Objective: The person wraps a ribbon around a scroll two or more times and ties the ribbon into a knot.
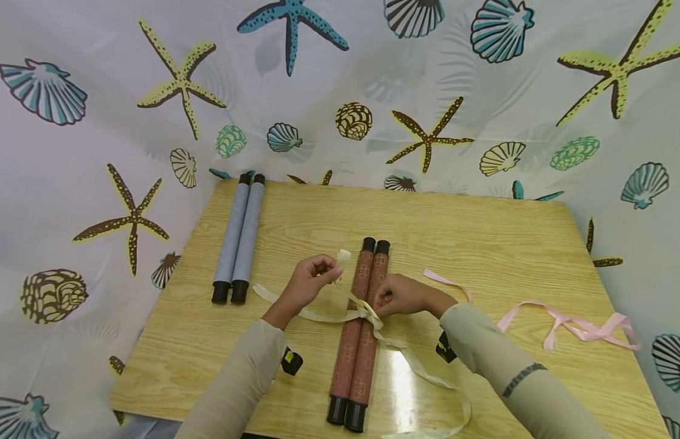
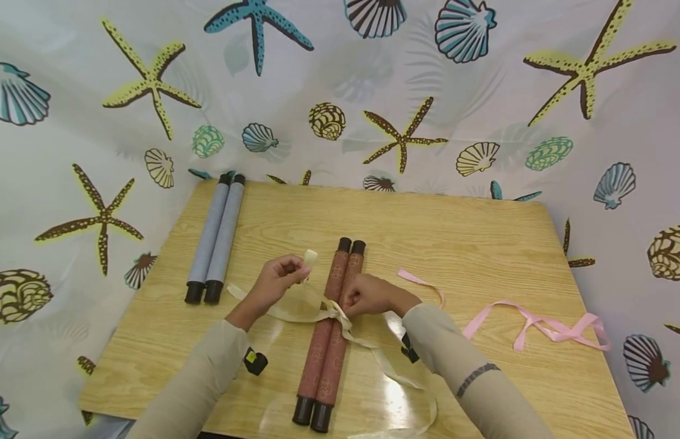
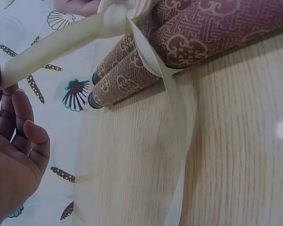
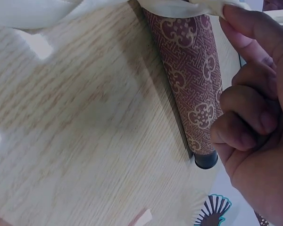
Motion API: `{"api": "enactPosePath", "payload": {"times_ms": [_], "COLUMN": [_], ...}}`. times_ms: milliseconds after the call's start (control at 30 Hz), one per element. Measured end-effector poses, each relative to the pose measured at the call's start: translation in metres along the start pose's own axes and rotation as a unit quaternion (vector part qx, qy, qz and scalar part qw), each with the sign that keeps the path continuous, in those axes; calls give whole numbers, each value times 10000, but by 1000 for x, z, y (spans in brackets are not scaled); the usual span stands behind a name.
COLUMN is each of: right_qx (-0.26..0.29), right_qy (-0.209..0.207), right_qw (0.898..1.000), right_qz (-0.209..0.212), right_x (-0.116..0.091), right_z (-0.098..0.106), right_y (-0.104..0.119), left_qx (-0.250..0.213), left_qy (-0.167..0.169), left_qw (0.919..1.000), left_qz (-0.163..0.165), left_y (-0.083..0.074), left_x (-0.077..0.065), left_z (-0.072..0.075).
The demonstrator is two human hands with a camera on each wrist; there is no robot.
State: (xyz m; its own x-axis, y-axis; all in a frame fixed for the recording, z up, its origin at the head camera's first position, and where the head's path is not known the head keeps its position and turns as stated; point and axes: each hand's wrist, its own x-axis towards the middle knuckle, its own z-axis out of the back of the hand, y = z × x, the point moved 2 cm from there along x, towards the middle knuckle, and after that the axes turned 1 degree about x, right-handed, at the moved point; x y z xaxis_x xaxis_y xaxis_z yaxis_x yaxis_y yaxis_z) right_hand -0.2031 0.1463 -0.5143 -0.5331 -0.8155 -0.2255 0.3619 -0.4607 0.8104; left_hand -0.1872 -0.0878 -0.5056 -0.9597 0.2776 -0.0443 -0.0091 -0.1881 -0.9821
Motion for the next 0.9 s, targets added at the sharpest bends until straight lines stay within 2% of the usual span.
{"api": "enactPosePath", "payload": {"times_ms": [267, 500, 633, 900], "right_qx": [10, 217, 174, 85], "right_qy": [-96, -167, -297, -392], "right_qw": [9999, 9985, 9985, 9985], "right_qz": [-114, -464, -437, -361], "right_x": [-8, -17, -21, -29], "right_z": [7, 16, 19, 26], "right_y": [-6, -7, -11, -13], "left_qx": [-5, 26, -6, -16], "left_qy": [-63, -109, -134, -225], "left_qw": [9999, 9998, 9998, 9992], "left_qz": [125, 192, 148, 315], "left_y": [7, 6, 8, 12], "left_x": [0, -2, -2, -4], "left_z": [5, 8, 9, 10]}}
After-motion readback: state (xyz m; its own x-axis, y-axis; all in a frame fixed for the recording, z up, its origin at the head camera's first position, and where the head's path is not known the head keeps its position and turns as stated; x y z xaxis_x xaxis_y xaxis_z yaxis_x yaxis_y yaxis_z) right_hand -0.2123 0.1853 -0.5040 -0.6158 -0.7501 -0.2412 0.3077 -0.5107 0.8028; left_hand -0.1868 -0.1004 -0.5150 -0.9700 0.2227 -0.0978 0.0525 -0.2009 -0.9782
